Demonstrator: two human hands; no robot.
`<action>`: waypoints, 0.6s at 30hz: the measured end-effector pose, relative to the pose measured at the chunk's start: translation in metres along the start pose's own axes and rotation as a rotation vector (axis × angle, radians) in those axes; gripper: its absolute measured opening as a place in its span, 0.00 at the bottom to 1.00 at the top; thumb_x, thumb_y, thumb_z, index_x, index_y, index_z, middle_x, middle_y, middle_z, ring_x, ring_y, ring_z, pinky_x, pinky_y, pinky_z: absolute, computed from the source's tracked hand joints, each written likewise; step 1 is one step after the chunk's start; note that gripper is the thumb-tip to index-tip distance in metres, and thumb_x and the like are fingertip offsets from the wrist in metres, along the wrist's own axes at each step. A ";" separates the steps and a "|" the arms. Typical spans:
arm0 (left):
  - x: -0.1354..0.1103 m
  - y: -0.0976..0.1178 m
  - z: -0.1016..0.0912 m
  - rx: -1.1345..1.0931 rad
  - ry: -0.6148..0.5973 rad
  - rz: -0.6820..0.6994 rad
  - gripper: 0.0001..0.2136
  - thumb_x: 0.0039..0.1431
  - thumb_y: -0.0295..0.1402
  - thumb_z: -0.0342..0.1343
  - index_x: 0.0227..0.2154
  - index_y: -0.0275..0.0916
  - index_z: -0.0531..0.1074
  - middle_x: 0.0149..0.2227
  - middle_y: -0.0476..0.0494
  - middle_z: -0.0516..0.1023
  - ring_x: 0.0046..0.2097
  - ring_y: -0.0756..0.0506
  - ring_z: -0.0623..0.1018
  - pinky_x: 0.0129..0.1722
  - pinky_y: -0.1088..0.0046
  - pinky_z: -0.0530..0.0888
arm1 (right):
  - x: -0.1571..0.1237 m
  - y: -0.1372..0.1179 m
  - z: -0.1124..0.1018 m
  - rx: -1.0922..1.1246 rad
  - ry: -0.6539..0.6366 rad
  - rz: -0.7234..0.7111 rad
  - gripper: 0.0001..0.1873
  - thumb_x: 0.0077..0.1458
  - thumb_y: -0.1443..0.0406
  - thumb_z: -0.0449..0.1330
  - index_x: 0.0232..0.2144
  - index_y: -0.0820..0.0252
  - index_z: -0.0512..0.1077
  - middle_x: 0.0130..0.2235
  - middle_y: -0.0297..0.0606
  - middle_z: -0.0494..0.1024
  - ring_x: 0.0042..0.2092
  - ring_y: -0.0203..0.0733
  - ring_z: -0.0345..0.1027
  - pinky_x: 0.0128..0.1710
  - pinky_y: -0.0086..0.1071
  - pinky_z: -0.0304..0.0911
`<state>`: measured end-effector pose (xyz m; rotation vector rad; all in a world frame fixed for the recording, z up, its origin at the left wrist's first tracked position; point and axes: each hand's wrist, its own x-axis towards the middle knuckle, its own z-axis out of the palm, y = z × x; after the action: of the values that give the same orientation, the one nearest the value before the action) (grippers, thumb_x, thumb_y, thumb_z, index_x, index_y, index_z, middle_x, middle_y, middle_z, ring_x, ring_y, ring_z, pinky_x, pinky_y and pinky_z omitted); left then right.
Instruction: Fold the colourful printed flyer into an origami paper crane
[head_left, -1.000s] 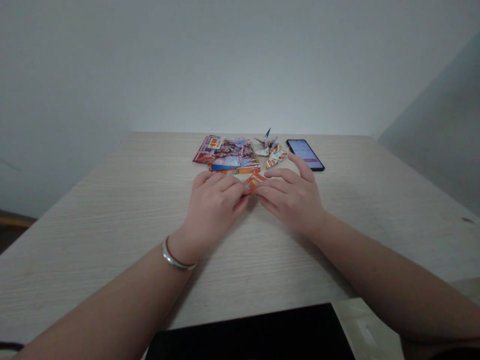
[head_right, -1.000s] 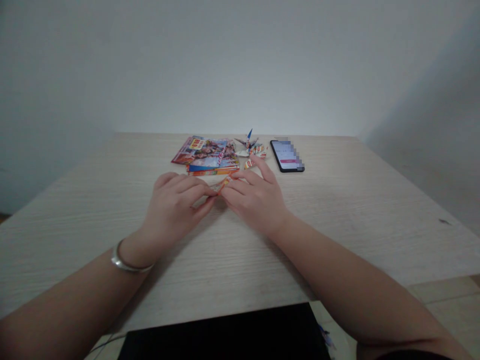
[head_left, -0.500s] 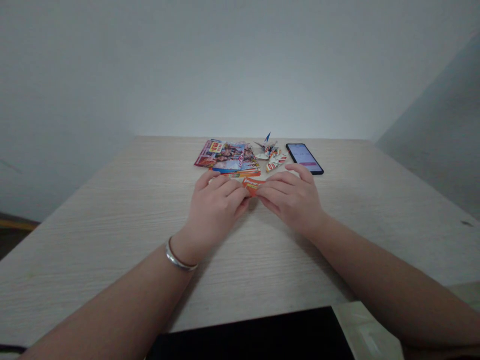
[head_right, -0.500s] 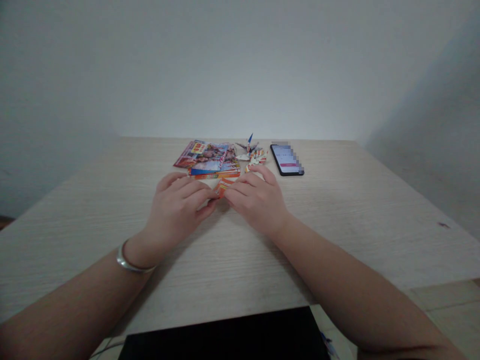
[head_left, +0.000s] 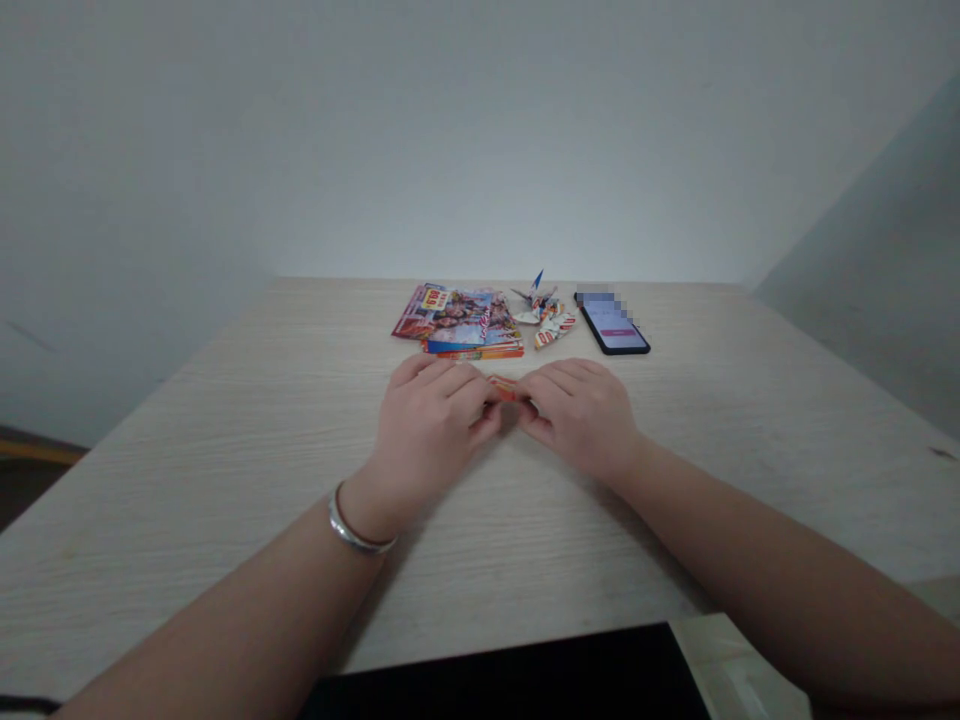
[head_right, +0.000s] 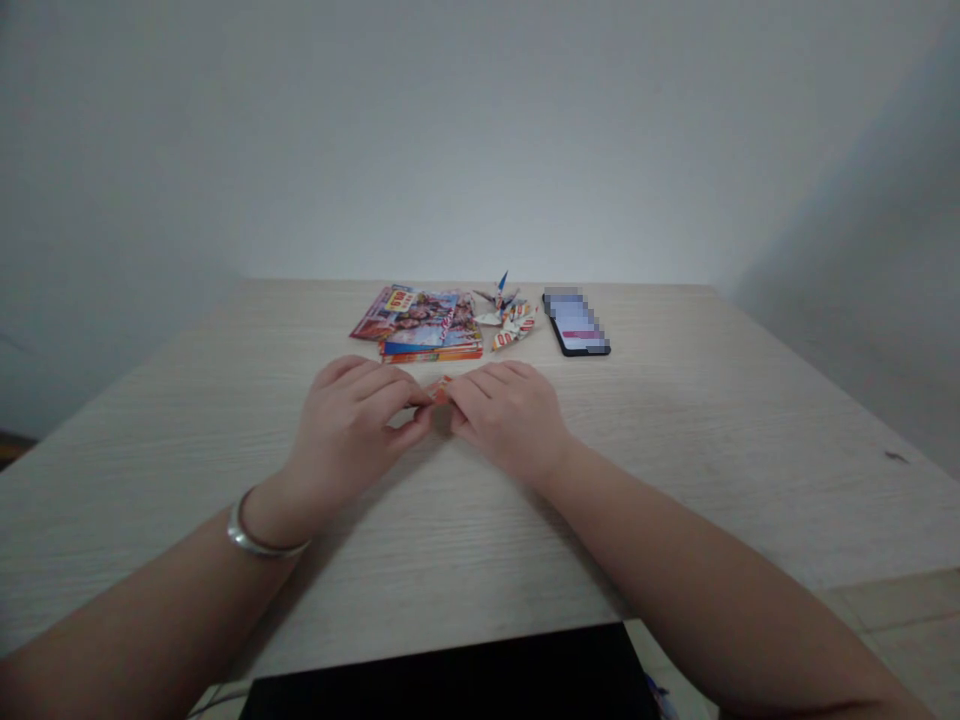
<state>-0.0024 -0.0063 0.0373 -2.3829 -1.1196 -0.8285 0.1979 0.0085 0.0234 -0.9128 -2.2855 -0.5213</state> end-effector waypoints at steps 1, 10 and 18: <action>0.000 -0.003 -0.002 0.016 -0.006 0.000 0.09 0.63 0.32 0.55 0.27 0.40 0.73 0.29 0.47 0.80 0.34 0.44 0.77 0.40 0.62 0.68 | -0.001 0.003 0.000 -0.012 -0.001 0.009 0.09 0.59 0.68 0.56 0.29 0.58 0.75 0.29 0.36 0.81 0.33 0.42 0.75 0.36 0.36 0.61; 0.001 -0.017 -0.010 0.137 -0.076 -0.032 0.05 0.62 0.30 0.55 0.31 0.40 0.75 0.32 0.45 0.80 0.36 0.41 0.79 0.39 0.62 0.70 | -0.013 0.037 0.000 -0.086 0.012 0.103 0.07 0.53 0.69 0.57 0.30 0.58 0.76 0.30 0.36 0.83 0.32 0.41 0.76 0.31 0.32 0.61; 0.001 -0.018 -0.009 0.136 -0.133 -0.134 0.03 0.57 0.27 0.58 0.32 0.39 0.76 0.34 0.45 0.79 0.35 0.41 0.78 0.36 0.64 0.70 | -0.015 0.042 -0.002 -0.136 0.008 0.216 0.06 0.53 0.70 0.58 0.31 0.58 0.74 0.33 0.38 0.84 0.34 0.45 0.77 0.32 0.35 0.63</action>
<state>-0.0189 0.0001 0.0458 -2.2980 -1.3557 -0.6203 0.2378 0.0292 0.0203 -1.2053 -2.1319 -0.5884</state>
